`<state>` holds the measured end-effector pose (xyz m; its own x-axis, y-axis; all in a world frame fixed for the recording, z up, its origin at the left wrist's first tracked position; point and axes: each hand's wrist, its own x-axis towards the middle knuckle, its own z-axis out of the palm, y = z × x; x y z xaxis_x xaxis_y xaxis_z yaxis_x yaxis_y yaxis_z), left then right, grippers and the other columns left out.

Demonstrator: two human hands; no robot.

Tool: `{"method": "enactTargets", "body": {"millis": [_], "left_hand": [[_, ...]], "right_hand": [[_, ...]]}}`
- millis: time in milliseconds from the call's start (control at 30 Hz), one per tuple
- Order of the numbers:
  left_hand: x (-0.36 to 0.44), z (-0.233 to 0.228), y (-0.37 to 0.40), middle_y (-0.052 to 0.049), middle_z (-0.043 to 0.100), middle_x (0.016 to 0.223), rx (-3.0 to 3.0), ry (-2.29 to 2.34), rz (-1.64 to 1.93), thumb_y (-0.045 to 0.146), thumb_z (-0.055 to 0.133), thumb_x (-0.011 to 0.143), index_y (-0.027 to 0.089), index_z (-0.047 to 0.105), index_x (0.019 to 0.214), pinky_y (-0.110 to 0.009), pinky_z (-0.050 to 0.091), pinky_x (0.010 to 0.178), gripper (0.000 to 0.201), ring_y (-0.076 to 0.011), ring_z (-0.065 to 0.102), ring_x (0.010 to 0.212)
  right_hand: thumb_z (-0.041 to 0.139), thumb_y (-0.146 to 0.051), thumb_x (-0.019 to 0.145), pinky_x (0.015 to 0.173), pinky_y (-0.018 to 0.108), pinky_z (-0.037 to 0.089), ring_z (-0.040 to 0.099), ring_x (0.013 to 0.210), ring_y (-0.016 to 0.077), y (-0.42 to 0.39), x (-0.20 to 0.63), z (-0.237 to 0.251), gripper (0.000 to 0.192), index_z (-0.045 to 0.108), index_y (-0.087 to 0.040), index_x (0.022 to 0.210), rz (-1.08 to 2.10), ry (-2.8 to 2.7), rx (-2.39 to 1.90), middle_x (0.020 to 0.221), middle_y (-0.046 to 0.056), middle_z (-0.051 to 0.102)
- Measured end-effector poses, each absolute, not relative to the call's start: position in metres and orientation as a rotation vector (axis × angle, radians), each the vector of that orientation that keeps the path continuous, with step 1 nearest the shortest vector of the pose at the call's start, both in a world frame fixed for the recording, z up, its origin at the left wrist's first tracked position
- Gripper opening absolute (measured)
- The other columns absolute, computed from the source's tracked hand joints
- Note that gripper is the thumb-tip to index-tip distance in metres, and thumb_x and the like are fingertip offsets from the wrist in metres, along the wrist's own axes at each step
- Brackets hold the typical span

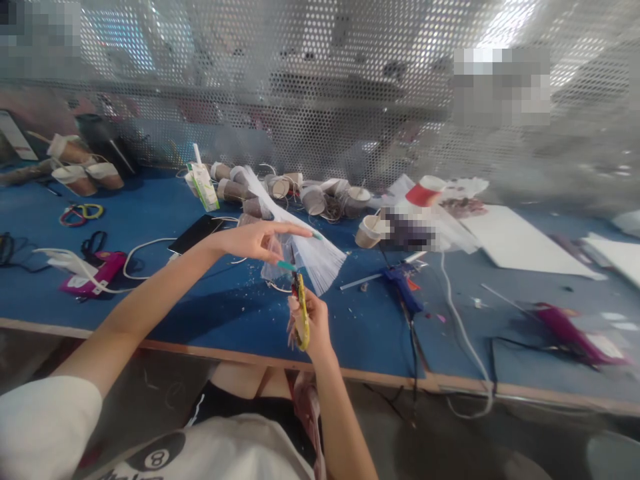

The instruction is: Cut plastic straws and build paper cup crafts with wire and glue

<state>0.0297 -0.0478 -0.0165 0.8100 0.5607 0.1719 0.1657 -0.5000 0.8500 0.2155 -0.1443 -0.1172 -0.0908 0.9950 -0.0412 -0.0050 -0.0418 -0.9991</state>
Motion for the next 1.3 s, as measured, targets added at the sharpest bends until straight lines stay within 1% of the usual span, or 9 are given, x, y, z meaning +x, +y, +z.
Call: {"method": "enactTargets", "body": {"millis": [100, 200, 367, 433, 500, 567, 667, 1100, 1300], "left_hand": [[0.032, -0.019, -0.047, -0.01, 0.041, 0.145, 2.037, 0.551, 0.595, 0.032, 0.053, 0.087, 0.025, 0.05, 0.132, -0.021, 0.053, 0.07, 0.045, -0.0127, 0.063, 0.091], [0.034, -0.02, -0.046, -0.01, 0.046, 0.142, 2.02, 0.576, 0.644, 0.026, 0.054, 0.086, 0.024, 0.053, 0.128, -0.022, 0.055, 0.07, 0.042, -0.0114, 0.062, 0.088], [0.031, -0.013, -0.049, -0.014, 0.05, 0.137, 2.02, 0.711, 0.644, 0.013, 0.067, 0.069, 0.021, 0.047, 0.134, -0.023, 0.054, 0.062, 0.069, -0.011, 0.066, 0.073], [0.029, -0.011, -0.05, -0.013, 0.063, 0.121, 2.002, 0.721, 0.605, 0.011, 0.068, 0.067, 0.02, 0.042, 0.138, -0.022, 0.053, 0.058, 0.076, -0.0117, 0.067, 0.065], [0.028, -0.009, -0.051, -0.008, 0.073, 0.093, 1.988, 0.692, 0.567, 0.011, 0.068, 0.067, 0.019, 0.038, 0.14, -0.022, 0.053, 0.057, 0.079, -0.0125, 0.067, 0.06], [0.026, -0.008, -0.053, -0.001, 0.071, 0.068, 1.996, 0.664, 0.543, 0.012, 0.068, 0.068, 0.018, 0.035, 0.141, -0.023, 0.053, 0.057, 0.081, -0.0129, 0.066, 0.056], [0.024, -0.005, -0.054, 0.004, 0.063, 0.052, 2.02, 0.657, 0.534, 0.013, 0.068, 0.069, 0.017, 0.033, 0.143, -0.022, 0.052, 0.056, 0.082, -0.0133, 0.065, 0.054], [0.021, -0.002, -0.056, 0.006, 0.06, 0.048, 2.08, 0.583, 0.447, 0.021, 0.07, 0.072, 0.019, 0.028, 0.144, -0.018, 0.046, 0.046, 0.084, -0.0122, 0.061, 0.046], [0.022, 0.0, -0.057, 0.0, 0.069, 0.062, 2.064, 0.596, 0.412, 0.023, 0.072, 0.07, 0.019, 0.029, 0.144, -0.019, 0.046, 0.047, 0.085, -0.013, 0.063, 0.049]], "right_hand": [[0.063, -0.073, 0.057, 0.023, 0.017, 0.027, 0.033, 0.024, 0.0046, -0.143, 0.217, -0.117, 0.056, 0.042, -0.021, 0.064, 1.346, -1.229, -1.18, 0.04, -0.009, 0.039], [0.059, -0.077, 0.058, 0.025, 0.017, 0.029, 0.034, 0.027, 0.0039, -0.142, 0.218, -0.118, 0.059, 0.043, -0.02, 0.063, 1.422, -1.214, -1.113, 0.042, -0.009, 0.04], [0.056, -0.08, 0.057, 0.029, 0.016, 0.031, 0.036, 0.032, 0.0042, -0.14, 0.22, -0.121, 0.063, 0.047, -0.019, 0.067, 1.472, -1.29, -0.96, 0.046, -0.007, 0.043], [0.055, -0.08, 0.058, 0.03, 0.016, 0.031, 0.036, 0.034, 0.0044, -0.139, 0.219, -0.12, 0.062, 0.047, -0.02, 0.068, 1.467, -1.335, -0.93, 0.047, -0.006, 0.044], [0.054, -0.081, 0.059, 0.031, 0.017, 0.031, 0.035, 0.034, 0.0047, -0.138, 0.219, -0.118, 0.062, 0.047, -0.02, 0.068, 1.456, -1.366, -0.911, 0.048, -0.006, 0.045], [0.054, -0.081, 0.058, 0.031, 0.017, 0.031, 0.035, 0.035, 0.0049, -0.137, 0.22, -0.115, 0.062, 0.047, -0.02, 0.068, 1.446, -1.375, -0.901, 0.048, -0.006, 0.045], [0.055, -0.082, 0.055, 0.032, 0.017, 0.03, 0.035, 0.037, 0.0049, -0.136, 0.224, -0.111, 0.064, 0.048, -0.02, 0.069, 1.457, -1.367, -0.904, 0.049, -0.006, 0.045], [0.054, -0.074, 0.067, 0.034, 0.019, 0.032, 0.038, 0.038, 0.006, -0.131, 0.229, -0.111, 0.054, 0.05, -0.02, 0.069, 1.446, -1.458, -0.944, 0.051, -0.004, 0.047], [0.06, -0.072, 0.063, 0.031, 0.017, 0.031, 0.035, 0.034, 0.0042, -0.134, 0.226, -0.102, 0.054, 0.047, -0.02, 0.069, 1.48, -1.408, -0.973, 0.047, -0.007, 0.042]]}}
